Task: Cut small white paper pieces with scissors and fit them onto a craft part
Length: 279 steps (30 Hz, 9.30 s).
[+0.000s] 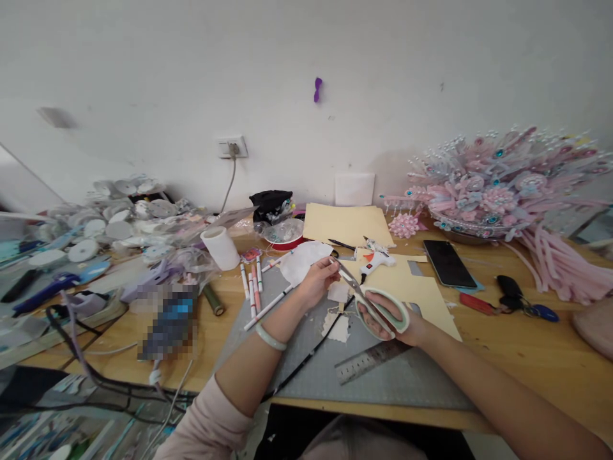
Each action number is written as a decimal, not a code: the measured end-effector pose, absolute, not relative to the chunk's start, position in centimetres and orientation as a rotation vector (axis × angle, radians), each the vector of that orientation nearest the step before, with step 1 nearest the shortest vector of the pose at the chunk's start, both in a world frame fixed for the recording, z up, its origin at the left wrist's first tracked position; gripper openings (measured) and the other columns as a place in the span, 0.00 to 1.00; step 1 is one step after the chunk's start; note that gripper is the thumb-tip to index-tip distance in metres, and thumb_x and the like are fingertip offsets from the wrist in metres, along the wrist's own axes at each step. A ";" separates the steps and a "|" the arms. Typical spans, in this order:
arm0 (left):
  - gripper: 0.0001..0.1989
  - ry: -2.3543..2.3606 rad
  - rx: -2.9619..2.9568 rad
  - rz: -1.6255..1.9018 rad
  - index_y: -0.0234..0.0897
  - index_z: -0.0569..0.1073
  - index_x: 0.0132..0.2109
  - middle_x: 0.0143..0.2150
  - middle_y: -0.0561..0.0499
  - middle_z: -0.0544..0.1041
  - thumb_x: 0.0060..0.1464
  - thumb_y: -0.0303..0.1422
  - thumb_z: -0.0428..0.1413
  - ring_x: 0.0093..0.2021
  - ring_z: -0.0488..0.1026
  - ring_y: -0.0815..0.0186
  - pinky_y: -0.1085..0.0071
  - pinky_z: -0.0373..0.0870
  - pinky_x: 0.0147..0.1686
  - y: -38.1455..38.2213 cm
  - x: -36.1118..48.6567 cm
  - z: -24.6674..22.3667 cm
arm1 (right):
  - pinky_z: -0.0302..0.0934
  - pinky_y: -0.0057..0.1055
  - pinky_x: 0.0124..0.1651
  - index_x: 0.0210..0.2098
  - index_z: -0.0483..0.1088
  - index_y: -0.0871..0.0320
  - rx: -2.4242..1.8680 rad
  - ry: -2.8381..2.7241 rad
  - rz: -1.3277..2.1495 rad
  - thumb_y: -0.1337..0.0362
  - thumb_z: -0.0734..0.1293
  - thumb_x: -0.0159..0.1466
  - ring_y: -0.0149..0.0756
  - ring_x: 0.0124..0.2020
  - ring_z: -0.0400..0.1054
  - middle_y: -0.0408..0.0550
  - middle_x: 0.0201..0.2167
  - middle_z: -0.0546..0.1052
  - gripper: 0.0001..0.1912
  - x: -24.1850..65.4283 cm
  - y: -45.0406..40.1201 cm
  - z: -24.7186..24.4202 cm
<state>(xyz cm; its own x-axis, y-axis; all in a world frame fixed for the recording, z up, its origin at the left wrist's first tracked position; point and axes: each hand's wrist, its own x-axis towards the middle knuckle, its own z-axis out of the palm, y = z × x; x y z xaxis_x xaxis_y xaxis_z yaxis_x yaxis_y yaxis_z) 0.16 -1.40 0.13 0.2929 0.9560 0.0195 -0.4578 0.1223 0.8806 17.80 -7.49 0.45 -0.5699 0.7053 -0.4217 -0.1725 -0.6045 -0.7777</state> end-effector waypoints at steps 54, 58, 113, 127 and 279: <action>0.05 0.857 1.050 1.426 0.35 0.71 0.28 0.23 0.55 0.70 0.39 0.31 0.58 0.25 0.65 0.72 0.73 0.59 0.30 -1.4 1.1 0.2 | 0.52 0.17 0.12 0.25 0.69 0.64 -1.247 -1.122 2.182 0.56 0.62 0.57 0.21 0.13 0.59 0.45 0.19 0.70 0.15 20.6 -6.0 3.6; 0.06 0.834 1.028 1.467 0.35 0.68 0.28 0.22 0.56 0.69 0.39 0.30 0.58 0.24 0.64 0.73 0.74 0.58 0.28 -1.5 1.3 0.2 | 0.54 0.19 0.14 0.26 0.68 0.64 -1.182 -1.395 2.013 0.53 0.64 0.54 0.23 0.13 0.60 0.42 0.17 0.67 0.17 20.8 -6.1 3.5; 0.19 1.019 2.273 0.671 0.37 0.71 0.44 0.35 0.47 0.75 0.45 0.42 0.53 0.37 0.70 0.62 0.68 0.61 0.40 -3.1 -0.3 2.5 | 0.59 0.28 0.29 0.32 0.68 0.57 -1.218 -1.966 0.447 0.59 0.60 0.59 0.31 0.27 0.63 0.47 0.29 0.70 0.09 18.8 -6.0 0.6; 0.20 1.154 2.593 0.429 0.36 0.68 0.42 0.41 0.45 0.72 0.38 0.35 0.57 0.42 0.67 0.56 0.64 0.58 0.43 -2.1 -1.9 2.5 | 0.58 0.28 0.29 0.30 0.67 0.58 -1.279 -1.906 0.526 0.61 0.60 0.58 0.30 0.25 0.63 0.45 0.27 0.69 0.08 18.4 -5.7 -0.2; 0.10 0.811 1.169 0.965 0.33 0.67 0.27 0.21 0.55 0.66 0.42 0.37 0.55 0.21 0.63 0.73 0.75 0.59 0.25 -4.1 2.3 1.6 | 0.67 0.34 0.34 0.25 0.72 0.60 -1.115 -1.272 1.318 0.54 0.70 0.43 0.33 0.24 0.68 0.45 0.23 0.75 0.16 18.7 -6.0 2.2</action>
<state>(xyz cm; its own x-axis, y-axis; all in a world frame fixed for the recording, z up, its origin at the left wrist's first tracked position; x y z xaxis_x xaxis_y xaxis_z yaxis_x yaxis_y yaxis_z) 2.30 -4.08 1.63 0.3829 0.9234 -0.0280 -0.1870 0.1071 0.9765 18.72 -6.01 2.16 -0.1251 0.9921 0.0050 -0.0405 -0.0001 -0.9992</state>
